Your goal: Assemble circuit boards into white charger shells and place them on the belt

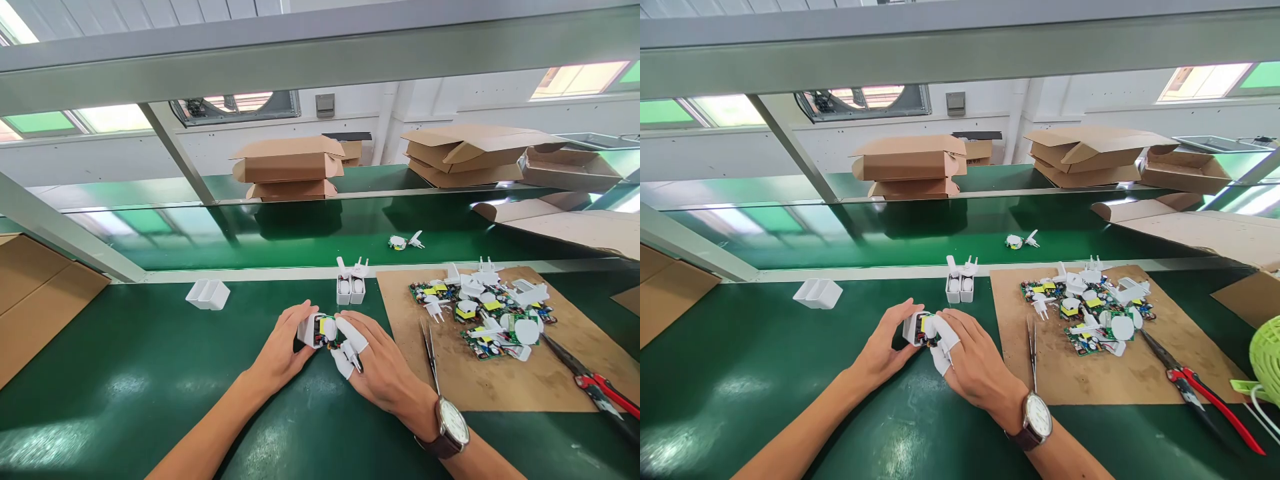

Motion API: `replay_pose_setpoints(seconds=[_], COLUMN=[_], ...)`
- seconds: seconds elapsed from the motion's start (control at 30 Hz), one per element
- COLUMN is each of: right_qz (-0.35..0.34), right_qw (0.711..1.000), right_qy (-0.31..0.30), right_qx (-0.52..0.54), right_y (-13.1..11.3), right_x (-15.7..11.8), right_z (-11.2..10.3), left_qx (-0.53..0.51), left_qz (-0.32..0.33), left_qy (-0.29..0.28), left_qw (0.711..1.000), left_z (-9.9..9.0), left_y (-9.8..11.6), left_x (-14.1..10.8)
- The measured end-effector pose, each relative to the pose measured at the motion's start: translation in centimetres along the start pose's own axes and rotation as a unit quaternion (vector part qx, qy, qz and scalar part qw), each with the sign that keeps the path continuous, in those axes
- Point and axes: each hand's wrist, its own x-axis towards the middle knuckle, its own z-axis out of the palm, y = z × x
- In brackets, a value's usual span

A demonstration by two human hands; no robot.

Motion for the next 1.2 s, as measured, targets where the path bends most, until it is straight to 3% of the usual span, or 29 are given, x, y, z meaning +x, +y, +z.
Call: replay_pose_setpoints(seconds=[0.47,0.8,1.2], right_qz=[0.018,-0.002,-0.015], right_qw=[1.000,0.999,1.000], right_qy=[-0.003,-0.034,-0.026], right_qx=[0.001,-0.013,-0.003], right_y=[0.29,-0.08,0.05], right_x=[-0.43,-0.28,-0.20], right_z=[0.47,-0.07,-0.15], left_qx=[0.015,0.016,0.026], left_qz=[-0.029,-0.014,0.005], left_qy=[-0.010,-0.010,-0.012], left_qw=[0.999,1.000,1.000], left_z=[-0.09,-0.10,-0.53], left_y=[0.27,0.25,0.34], left_x=[0.06,-0.10,0.17])
